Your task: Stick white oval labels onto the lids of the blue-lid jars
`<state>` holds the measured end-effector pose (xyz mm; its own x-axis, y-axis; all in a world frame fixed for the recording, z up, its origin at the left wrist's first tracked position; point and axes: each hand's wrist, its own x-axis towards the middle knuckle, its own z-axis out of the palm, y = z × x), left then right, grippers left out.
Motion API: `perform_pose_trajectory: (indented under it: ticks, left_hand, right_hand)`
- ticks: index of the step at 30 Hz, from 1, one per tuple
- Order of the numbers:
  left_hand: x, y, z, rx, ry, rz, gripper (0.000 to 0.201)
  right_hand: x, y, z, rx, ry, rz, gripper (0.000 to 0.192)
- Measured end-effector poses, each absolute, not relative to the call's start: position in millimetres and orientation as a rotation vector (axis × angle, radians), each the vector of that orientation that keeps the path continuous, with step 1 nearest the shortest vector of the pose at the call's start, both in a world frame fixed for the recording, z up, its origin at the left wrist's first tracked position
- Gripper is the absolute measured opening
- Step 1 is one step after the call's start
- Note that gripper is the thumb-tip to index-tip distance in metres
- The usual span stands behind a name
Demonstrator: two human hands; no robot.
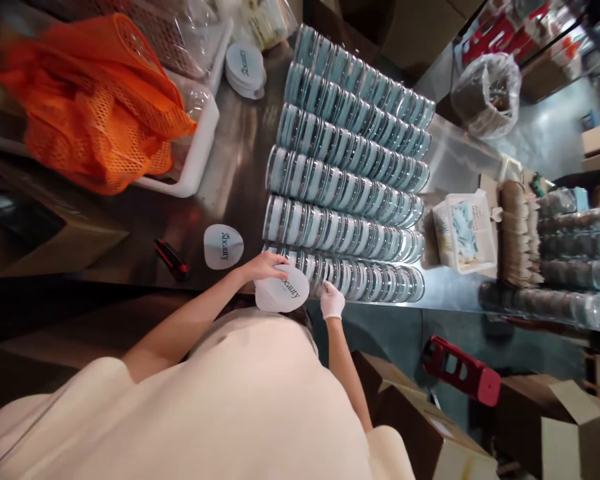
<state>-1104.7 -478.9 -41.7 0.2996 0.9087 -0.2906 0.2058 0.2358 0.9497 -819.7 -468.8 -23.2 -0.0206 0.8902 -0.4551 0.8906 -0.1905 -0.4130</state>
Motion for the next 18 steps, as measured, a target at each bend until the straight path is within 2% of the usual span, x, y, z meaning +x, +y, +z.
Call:
perform_pose_trajectory:
  ticks: [2, 3, 4, 6, 8, 12, 16, 18]
  left_hand:
    - [-1105.8, -478.1, -41.8, 1.271, 1.195, 0.678, 0.042]
    - [-1106.5, -477.4, -40.6, 1.273, 1.195, 0.675, 0.042]
    - [-1106.9, -476.5, -38.4, 1.272, 1.192, 0.672, 0.043]
    - [-1106.3, -473.8, -31.4, 1.255, 1.177, 0.655, 0.046]
    - [-1103.0, -469.7, -21.8, 1.25, 1.149, 0.603, 0.05]
    - [-1092.5, -461.1, -1.5, 1.334, 1.11, 0.478, 0.05]
    - [-1098.4, -462.5, 13.7, 1.449, 0.98, 0.443, 0.043]
    - [-1109.7, -467.4, 16.1, 1.459, 0.932, 0.459, 0.046]
  right_hand:
    - [-810.4, -473.7, -19.9, 2.148, 1.934, -1.471, 0.043]
    - [-807.5, -476.2, -15.6, 2.153, 1.909, -1.586, 0.047]
    - [-806.4, -479.1, -10.0, 2.207, 1.911, -1.577, 0.048]
    - [-811.1, -485.8, 4.0, 2.366, 2.024, -1.29, 0.047]
    - [-823.4, -490.1, 19.4, 2.321, 2.224, -1.075, 0.042]
    - [-842.7, -483.2, 45.0, 1.909, 2.431, -1.077, 0.024]
    - [-821.0, -479.4, 57.4, 1.894, 2.429, -1.022, 0.022]
    - [-802.9, -484.4, 59.1, 2.053, 2.464, -1.065, 0.023]
